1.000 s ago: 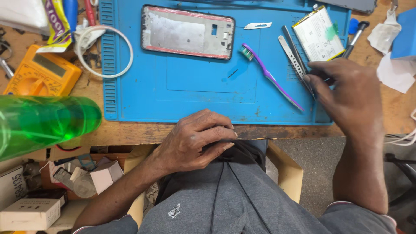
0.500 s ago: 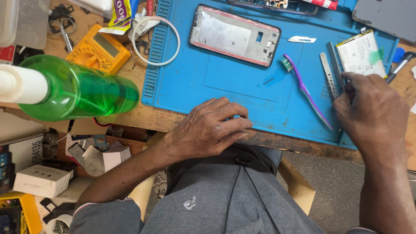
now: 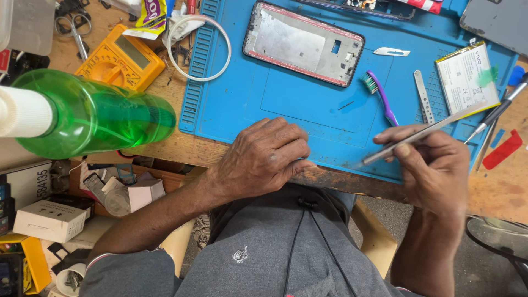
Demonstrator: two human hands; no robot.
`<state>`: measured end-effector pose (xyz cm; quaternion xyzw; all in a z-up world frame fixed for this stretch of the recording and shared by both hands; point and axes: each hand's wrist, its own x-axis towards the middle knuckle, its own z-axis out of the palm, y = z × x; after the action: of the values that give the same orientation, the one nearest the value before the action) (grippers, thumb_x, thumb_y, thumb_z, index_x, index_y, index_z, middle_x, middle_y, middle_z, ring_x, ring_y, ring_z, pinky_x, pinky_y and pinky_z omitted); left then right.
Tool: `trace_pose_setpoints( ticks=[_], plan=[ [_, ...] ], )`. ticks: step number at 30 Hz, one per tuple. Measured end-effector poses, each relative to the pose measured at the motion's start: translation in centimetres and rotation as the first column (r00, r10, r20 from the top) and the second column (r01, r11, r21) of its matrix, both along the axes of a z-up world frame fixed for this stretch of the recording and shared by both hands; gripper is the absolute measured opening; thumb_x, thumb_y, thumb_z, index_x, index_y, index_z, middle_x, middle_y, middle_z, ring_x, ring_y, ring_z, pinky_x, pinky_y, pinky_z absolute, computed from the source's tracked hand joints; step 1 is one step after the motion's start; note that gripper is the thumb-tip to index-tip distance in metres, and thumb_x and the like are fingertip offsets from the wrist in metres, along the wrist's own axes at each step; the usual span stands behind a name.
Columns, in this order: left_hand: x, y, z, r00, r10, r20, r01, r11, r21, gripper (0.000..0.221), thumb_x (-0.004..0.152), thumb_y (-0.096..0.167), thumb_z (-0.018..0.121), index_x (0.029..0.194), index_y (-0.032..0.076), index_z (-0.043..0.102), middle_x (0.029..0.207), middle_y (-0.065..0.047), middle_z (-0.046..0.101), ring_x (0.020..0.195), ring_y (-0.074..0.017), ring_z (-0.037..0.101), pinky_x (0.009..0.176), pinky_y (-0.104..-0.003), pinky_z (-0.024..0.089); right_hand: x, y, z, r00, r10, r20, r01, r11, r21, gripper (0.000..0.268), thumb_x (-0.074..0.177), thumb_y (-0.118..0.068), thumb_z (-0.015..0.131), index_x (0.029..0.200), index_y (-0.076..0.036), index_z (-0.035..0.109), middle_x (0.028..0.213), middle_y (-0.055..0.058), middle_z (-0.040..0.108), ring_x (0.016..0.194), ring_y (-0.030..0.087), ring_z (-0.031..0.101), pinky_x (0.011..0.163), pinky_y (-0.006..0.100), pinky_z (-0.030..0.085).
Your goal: The person cleans a mobile phone frame using a brush and tweezers, applies adhesive from a tube to the inner edges of the frame, and presses the screen assembly onto the body to complete the repair.
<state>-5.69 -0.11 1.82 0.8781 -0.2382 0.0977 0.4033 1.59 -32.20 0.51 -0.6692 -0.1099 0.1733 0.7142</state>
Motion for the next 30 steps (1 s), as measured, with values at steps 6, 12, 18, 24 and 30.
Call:
trace_pose_setpoints(
  ticks=[6,12,18,24,30],
  plan=[
    [1.3,0.0,0.2,0.998,-0.056,0.011,0.054,0.994,0.095,0.025,0.094,0.028,0.077,0.092,0.007,0.064,0.133,-0.006,0.063,0.099,-0.0207,0.058,0.085,-0.037,0.052,1.6,2.0,1.3,0.962,-0.245,-0.124,0.26,0.957,0.125,0.009,0.111,-0.008,0.052,0.119,-0.004,0.048,0.107,0.026,0.073,0.087,0.027,0.076,0.079,0.033,0.065],
    [2.7,-0.7,-0.2,0.993,-0.112,0.038,0.102,0.975,0.197,0.027,0.091,0.029,0.076,0.094,0.004,0.067,0.144,-0.009,0.059,0.096,-0.0209,0.055,0.081,-0.036,0.05,0.9,1.6,0.8,0.941,-0.276,0.194,0.283,0.959,-0.008,0.022,0.115,0.011,0.067,0.117,0.002,0.047,0.102,0.023,0.06,0.098,0.029,0.073,0.091,0.039,0.064],
    [3.8,-1.1,0.0,0.99,-0.139,0.036,0.122,0.947,0.298,0.029,0.091,0.033,0.073,0.09,0.005,0.067,0.146,-0.011,0.058,0.093,-0.0211,0.054,0.077,-0.036,0.049,0.2,3.5,0.8,0.935,-0.254,0.248,0.279,0.958,-0.07,0.022,0.116,-0.002,0.071,0.116,0.001,0.05,0.11,0.022,0.072,0.097,0.025,0.076,0.09,0.037,0.067],
    [4.4,-1.6,-0.6,0.989,-0.137,0.048,0.115,0.942,0.315,0.031,0.092,0.035,0.072,0.092,0.004,0.066,0.143,-0.013,0.059,0.096,-0.0217,0.054,0.077,-0.037,0.048,0.1,3.6,0.6,0.936,-0.216,0.278,0.255,0.96,-0.114,0.019,0.116,-0.008,0.071,0.123,0.009,0.064,0.109,0.021,0.072,0.1,0.026,0.077,0.094,0.037,0.067],
    [4.5,-1.6,-0.8,0.99,-0.136,0.029,0.123,0.955,0.271,0.032,0.093,0.036,0.072,0.093,0.005,0.065,0.142,-0.012,0.059,0.096,-0.0218,0.054,0.078,-0.037,0.048,0.2,3.6,0.6,0.931,-0.207,0.301,0.273,0.942,-0.196,0.021,0.112,-0.009,0.074,0.121,0.009,0.067,0.106,0.02,0.074,0.1,0.026,0.077,0.093,0.034,0.066]
  ],
)
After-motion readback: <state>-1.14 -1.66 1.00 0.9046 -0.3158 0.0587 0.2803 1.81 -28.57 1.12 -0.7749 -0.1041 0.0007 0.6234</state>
